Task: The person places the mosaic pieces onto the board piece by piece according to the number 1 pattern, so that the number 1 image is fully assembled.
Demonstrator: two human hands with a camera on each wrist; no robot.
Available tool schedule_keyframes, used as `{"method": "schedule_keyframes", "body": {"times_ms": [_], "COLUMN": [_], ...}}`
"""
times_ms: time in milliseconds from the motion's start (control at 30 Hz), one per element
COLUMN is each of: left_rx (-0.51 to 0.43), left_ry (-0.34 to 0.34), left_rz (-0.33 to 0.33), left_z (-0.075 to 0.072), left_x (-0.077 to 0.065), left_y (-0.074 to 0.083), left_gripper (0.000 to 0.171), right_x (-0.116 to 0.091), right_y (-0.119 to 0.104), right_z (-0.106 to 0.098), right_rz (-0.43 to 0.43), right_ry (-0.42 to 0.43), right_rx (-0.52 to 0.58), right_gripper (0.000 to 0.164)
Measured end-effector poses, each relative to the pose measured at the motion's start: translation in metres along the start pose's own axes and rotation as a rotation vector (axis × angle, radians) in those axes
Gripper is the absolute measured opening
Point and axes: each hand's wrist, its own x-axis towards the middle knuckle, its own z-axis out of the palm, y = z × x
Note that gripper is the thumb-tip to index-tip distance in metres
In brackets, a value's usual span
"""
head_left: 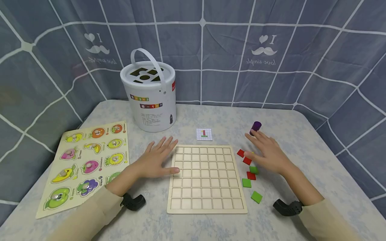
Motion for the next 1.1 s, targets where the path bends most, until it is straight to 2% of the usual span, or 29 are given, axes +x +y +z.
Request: {"method": "schedule_keyframes", "body": {"times_ms": [200, 433, 533, 733, 1100], "left_rx": [-0.081, -0.151, -0.142, -0.093, -0.064], "left_ry": [-0.007, -0.028, -0.007, 0.030, 0.046], "left_rz": [0.035, 0.045, 0.062, 0.085, 0.091], "left_z": [0.011, 0.023, 0.027, 0.030, 0.034], "left_x": [-0.011, -0.018, -0.020, -0.022, -0.022], "left_y": [0.007, 0.007, 0.005, 0.006, 0.001], "left_gripper": [0.100, 0.102, 0.102, 0.100, 0.103], "right_x": [-0.009, -0.016, -0.017, -0.015, -0.014], "right_y": [0.009, 0.020, 0.026, 0.036, 0.041], "right_z": [0.006, 0.014, 0.017, 0.026, 0.035], "right_rz": [0.015, 0.101, 0.111, 0.072, 0.023], "right_ry": [0.022, 0.023, 0.032, 0.065, 0.129], "right_rx": [0.036, 0.147, 0.180, 0.197, 0.215], "right_gripper": [0.064, 0.051, 0.046, 0.034, 0.025]}}
